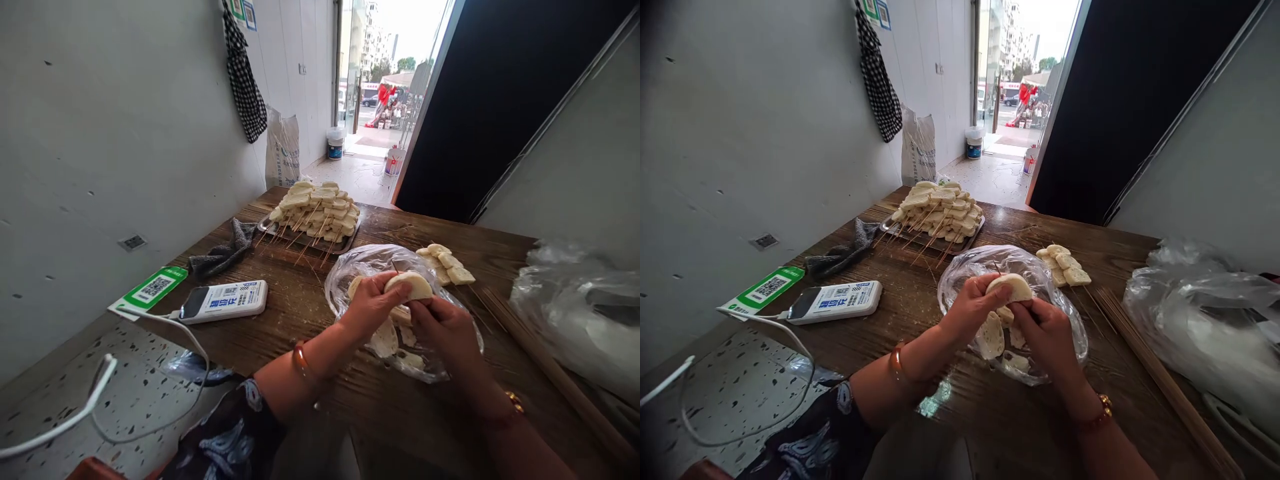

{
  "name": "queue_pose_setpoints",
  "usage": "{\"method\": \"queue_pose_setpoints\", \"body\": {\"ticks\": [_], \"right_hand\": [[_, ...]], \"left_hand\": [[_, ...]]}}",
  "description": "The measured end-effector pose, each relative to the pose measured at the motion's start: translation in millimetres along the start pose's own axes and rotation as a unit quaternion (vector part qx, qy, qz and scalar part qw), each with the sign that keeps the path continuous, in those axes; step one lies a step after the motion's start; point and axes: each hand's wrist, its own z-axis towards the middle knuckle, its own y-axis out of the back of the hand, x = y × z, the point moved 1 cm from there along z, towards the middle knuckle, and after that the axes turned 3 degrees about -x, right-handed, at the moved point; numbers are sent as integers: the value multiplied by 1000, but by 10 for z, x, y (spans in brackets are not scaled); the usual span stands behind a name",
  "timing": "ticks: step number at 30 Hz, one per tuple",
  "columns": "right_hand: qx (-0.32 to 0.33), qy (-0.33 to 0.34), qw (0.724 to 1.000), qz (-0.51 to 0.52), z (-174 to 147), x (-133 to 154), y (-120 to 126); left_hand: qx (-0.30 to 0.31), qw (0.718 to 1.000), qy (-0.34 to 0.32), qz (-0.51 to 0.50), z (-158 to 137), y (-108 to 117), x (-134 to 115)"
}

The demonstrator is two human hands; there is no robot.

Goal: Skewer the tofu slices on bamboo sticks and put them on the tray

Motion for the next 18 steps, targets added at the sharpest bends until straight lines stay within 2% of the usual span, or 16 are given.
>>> {"method": "queue_pose_setpoints", "body": {"ticks": [5,12,14,16,18], "right_hand": [[30,-11,997,74,6,30,0],[6,14,998,59,38,26,35],[-18,9,997,73,72,10,93],[-66,-10,992,106,118,-27,176],[-116,-31,981,153,169,-79,262]], "left_hand": [[-39,999,-20,10,53,50,-40],[4,999,-2,40,69,-7,15],[5,999,0,50,89,24,-23],[3,992,-18,124,115,92,-81],[31,959,-46,278,136,174,-138]]}}
